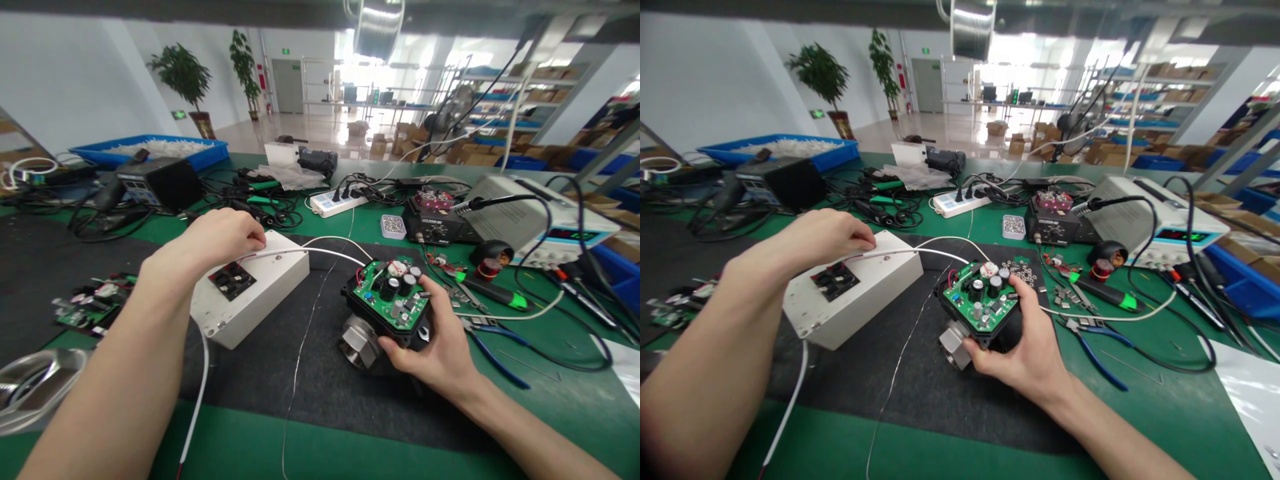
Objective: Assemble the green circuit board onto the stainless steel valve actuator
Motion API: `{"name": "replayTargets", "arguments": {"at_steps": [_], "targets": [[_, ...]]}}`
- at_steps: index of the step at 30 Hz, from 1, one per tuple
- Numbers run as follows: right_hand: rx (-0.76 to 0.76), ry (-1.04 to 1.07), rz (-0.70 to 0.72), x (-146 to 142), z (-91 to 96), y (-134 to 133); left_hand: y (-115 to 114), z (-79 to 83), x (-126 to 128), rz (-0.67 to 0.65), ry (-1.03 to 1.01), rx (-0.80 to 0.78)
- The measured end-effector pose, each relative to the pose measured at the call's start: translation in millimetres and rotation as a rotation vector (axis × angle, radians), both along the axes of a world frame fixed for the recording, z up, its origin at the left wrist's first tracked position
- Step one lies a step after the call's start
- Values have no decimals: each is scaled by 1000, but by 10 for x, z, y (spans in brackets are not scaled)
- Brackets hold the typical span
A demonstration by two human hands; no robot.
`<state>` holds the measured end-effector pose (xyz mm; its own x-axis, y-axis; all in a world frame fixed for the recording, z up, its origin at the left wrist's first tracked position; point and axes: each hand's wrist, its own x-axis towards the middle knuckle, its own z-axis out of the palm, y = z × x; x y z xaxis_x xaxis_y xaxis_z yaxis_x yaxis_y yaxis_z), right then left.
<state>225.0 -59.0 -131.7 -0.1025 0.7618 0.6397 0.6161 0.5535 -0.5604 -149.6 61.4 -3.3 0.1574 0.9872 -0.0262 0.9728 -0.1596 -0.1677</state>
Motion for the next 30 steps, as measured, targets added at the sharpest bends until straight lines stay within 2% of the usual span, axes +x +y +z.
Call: {"name": "replayTargets", "arguments": {"at_steps": [8,16,30], "targets": [[-39,36,17,15,-82,-2,-19,10,17,8,-21,3],[-29,6,12,11,-16,-5,-20,15,6,18,-44,-11],[-15,-3,11,20,-6,5,13,-31,-41,0,-19,5]]}}
